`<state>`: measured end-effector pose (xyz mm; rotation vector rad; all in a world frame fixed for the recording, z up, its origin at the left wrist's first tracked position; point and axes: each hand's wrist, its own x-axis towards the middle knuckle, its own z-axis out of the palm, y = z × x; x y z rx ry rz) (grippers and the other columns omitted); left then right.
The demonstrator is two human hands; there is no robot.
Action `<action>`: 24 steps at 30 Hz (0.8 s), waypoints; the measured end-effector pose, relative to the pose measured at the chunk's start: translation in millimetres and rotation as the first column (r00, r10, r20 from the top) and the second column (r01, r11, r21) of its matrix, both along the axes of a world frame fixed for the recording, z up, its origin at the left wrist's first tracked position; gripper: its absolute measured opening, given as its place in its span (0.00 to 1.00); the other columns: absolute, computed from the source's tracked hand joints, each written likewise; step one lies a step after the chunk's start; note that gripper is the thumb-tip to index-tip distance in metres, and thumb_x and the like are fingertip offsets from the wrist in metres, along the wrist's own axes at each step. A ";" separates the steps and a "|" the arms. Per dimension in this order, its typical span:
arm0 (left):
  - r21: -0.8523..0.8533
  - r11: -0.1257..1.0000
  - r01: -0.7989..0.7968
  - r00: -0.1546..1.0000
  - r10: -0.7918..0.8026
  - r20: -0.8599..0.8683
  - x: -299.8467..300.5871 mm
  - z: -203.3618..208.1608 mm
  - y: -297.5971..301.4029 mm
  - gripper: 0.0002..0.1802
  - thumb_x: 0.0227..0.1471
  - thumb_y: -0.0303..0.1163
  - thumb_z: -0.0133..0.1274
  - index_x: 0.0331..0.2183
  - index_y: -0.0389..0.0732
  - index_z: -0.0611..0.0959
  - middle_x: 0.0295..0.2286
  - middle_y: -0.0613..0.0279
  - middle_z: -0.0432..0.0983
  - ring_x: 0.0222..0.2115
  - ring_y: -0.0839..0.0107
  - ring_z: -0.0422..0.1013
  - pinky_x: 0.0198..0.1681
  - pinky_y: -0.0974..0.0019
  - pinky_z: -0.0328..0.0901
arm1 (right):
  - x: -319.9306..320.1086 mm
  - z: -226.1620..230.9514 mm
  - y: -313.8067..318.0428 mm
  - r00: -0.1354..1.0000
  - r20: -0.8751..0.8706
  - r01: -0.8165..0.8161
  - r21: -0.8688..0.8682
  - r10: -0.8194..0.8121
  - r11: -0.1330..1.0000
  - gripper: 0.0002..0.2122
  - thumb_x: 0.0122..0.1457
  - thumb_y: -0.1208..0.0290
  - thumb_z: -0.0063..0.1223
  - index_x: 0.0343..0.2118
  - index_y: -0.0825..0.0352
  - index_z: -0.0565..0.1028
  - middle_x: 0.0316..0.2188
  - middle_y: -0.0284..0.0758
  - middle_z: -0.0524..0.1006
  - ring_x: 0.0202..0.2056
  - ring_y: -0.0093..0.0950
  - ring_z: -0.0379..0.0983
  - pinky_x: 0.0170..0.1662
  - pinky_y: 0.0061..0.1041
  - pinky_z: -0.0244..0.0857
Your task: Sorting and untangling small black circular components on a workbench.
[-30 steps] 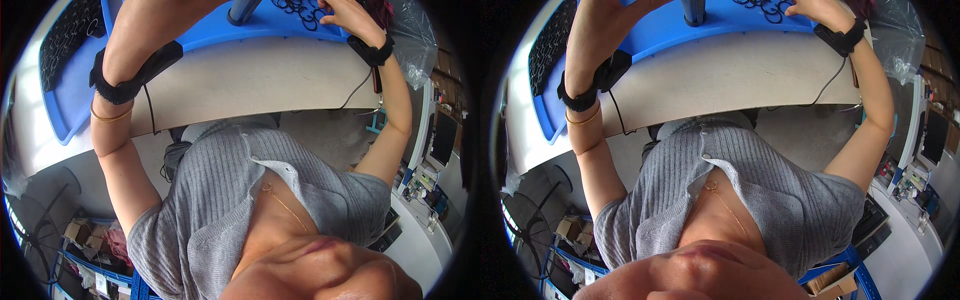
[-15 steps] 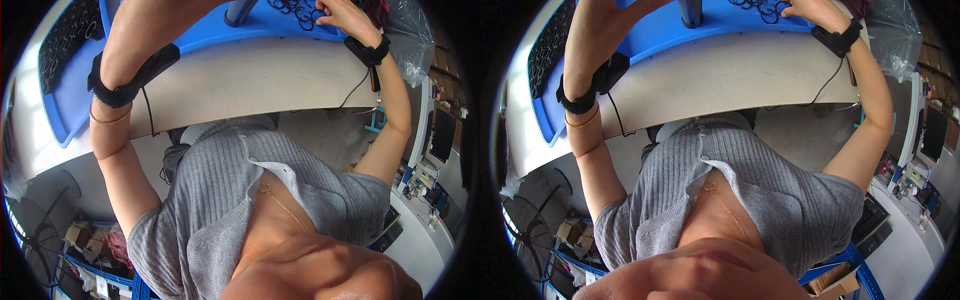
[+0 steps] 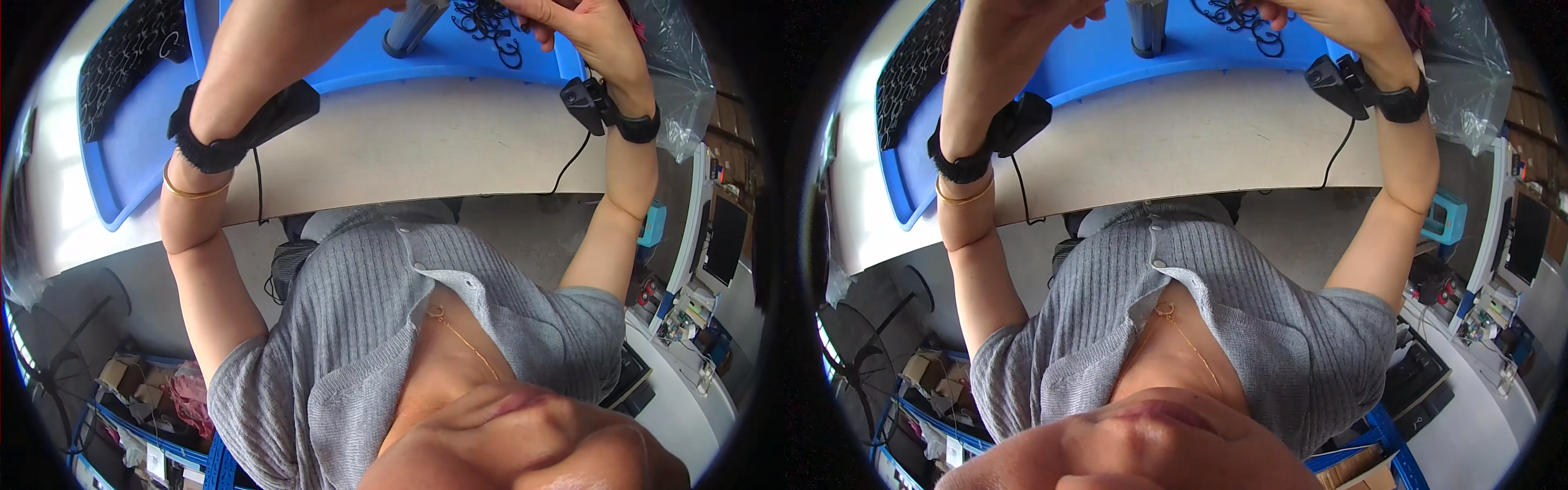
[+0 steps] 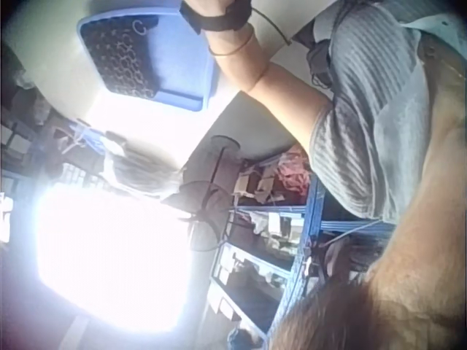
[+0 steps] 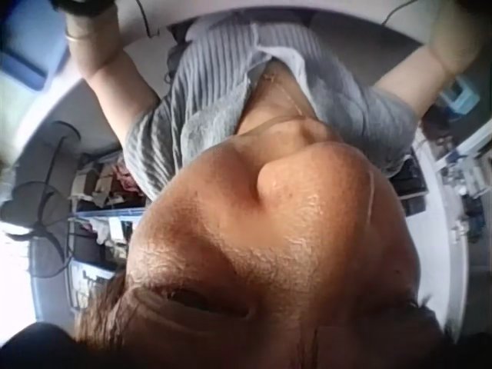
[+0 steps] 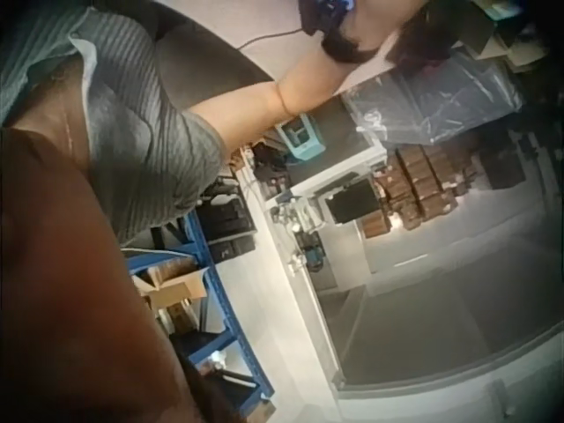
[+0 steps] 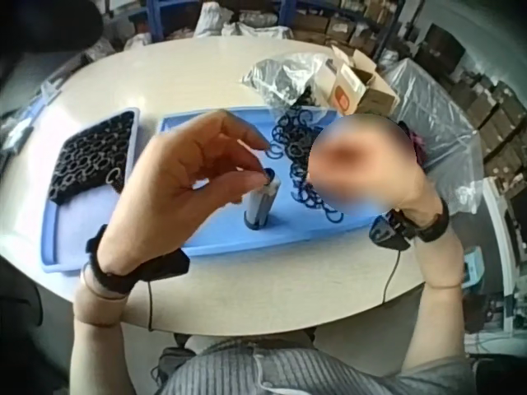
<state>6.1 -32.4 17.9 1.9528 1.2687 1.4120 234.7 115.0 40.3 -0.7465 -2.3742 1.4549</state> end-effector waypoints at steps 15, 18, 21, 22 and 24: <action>-0.301 0.915 0.268 0.927 -0.160 0.338 -12.0 -1.8 6.6 0.15 0.61 0.21 0.57 0.49 0.32 0.74 0.29 0.58 0.83 0.26 0.80 0.76 0.29 0.78 0.71 | -17.6 -10.9 -13.0 0.962 -0.266 -0.076 -0.044 0.062 0.996 0.11 0.68 0.66 0.58 0.34 0.70 0.80 0.22 0.30 0.79 0.19 0.16 0.73 0.20 0.15 0.67; -0.244 0.938 0.245 0.944 -0.173 0.281 -13.9 -10.2 10.5 0.13 0.61 0.20 0.56 0.48 0.31 0.77 0.30 0.58 0.83 0.26 0.80 0.76 0.29 0.77 0.71 | -15.4 -13.0 -12.5 0.956 -0.286 -0.062 -0.008 0.057 0.998 0.11 0.68 0.66 0.57 0.34 0.70 0.80 0.22 0.31 0.79 0.19 0.16 0.73 0.20 0.15 0.67; -0.256 0.930 0.264 0.929 -0.175 0.325 -13.2 -13.7 11.0 0.12 0.62 0.20 0.55 0.48 0.30 0.79 0.31 0.58 0.83 0.26 0.80 0.76 0.29 0.76 0.71 | -14.3 -14.0 -12.7 0.960 -0.273 -0.059 0.002 0.057 0.998 0.11 0.68 0.65 0.57 0.34 0.70 0.80 0.22 0.31 0.79 0.20 0.17 0.74 0.21 0.16 0.67; -0.257 0.929 0.265 0.929 -0.175 0.325 -12.9 -11.3 9.7 0.12 0.62 0.20 0.55 0.48 0.30 0.79 0.31 0.58 0.83 0.26 0.80 0.76 0.29 0.76 0.71 | -14.2 -14.4 -12.8 0.963 -0.264 -0.065 -0.012 0.059 0.998 0.11 0.68 0.65 0.57 0.34 0.70 0.80 0.22 0.31 0.79 0.20 0.17 0.74 0.21 0.16 0.68; -0.307 0.918 0.253 0.939 -0.155 0.308 -11.9 -4.2 7.3 0.11 0.62 0.20 0.55 0.47 0.30 0.80 0.31 0.59 0.83 0.26 0.80 0.76 0.29 0.76 0.71 | -14.2 -15.2 -12.6 0.964 -0.259 -0.065 -0.036 0.054 0.997 0.11 0.67 0.65 0.58 0.34 0.69 0.80 0.22 0.31 0.79 0.20 0.17 0.74 0.21 0.16 0.68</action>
